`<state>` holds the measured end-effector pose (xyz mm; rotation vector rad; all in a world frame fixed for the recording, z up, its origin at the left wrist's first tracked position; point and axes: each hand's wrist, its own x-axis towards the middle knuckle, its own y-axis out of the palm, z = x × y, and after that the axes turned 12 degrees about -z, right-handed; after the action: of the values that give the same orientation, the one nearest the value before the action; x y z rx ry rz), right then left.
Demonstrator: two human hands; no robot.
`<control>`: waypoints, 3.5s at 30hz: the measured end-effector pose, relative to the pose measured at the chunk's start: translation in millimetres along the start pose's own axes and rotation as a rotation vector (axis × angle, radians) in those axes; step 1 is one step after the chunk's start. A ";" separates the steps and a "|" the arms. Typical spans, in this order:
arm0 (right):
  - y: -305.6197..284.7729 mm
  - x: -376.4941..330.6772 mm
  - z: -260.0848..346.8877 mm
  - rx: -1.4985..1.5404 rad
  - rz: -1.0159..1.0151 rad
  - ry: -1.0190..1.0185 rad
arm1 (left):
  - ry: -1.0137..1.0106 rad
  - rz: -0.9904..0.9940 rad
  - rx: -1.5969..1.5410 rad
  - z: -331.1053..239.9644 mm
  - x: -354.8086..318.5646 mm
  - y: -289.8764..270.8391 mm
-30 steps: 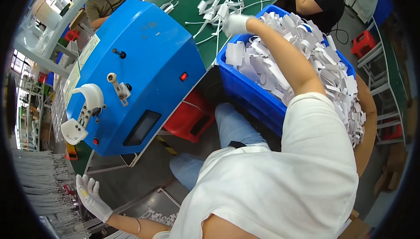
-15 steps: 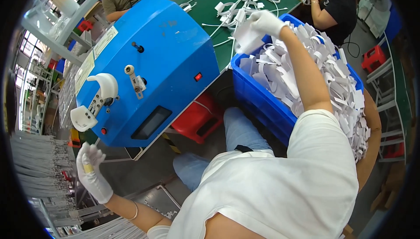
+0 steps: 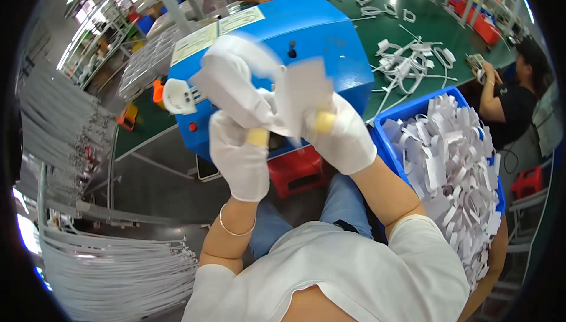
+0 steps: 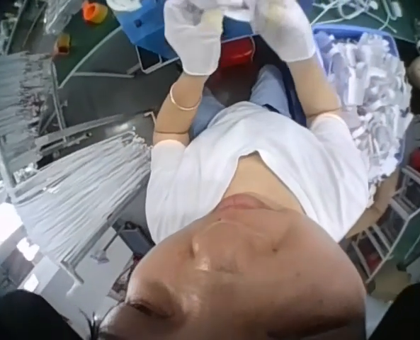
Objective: Process and test white electrical cables using a machine in a factory setting.
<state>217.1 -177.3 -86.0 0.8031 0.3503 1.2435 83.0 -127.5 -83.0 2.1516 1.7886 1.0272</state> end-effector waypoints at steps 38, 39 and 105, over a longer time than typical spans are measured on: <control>-44.9 -14.7 -38.0 -1.109 -0.096 -0.312 | -0.819 0.333 2.733 -171.7 22.7 -306.5; -46.3 -18.1 -43.5 -1.095 -0.074 -0.249 | -0.833 0.276 2.828 -179.9 17.8 -313.6; -32.9 90.0 70.1 -1.397 -0.154 -0.583 | 0.038 -0.229 0.606 -39.4 65.6 -125.6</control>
<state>313.4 -121.1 -45.0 -0.1213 -0.8633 0.7657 -38.3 -44.9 -93.5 2.1399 2.5429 0.5134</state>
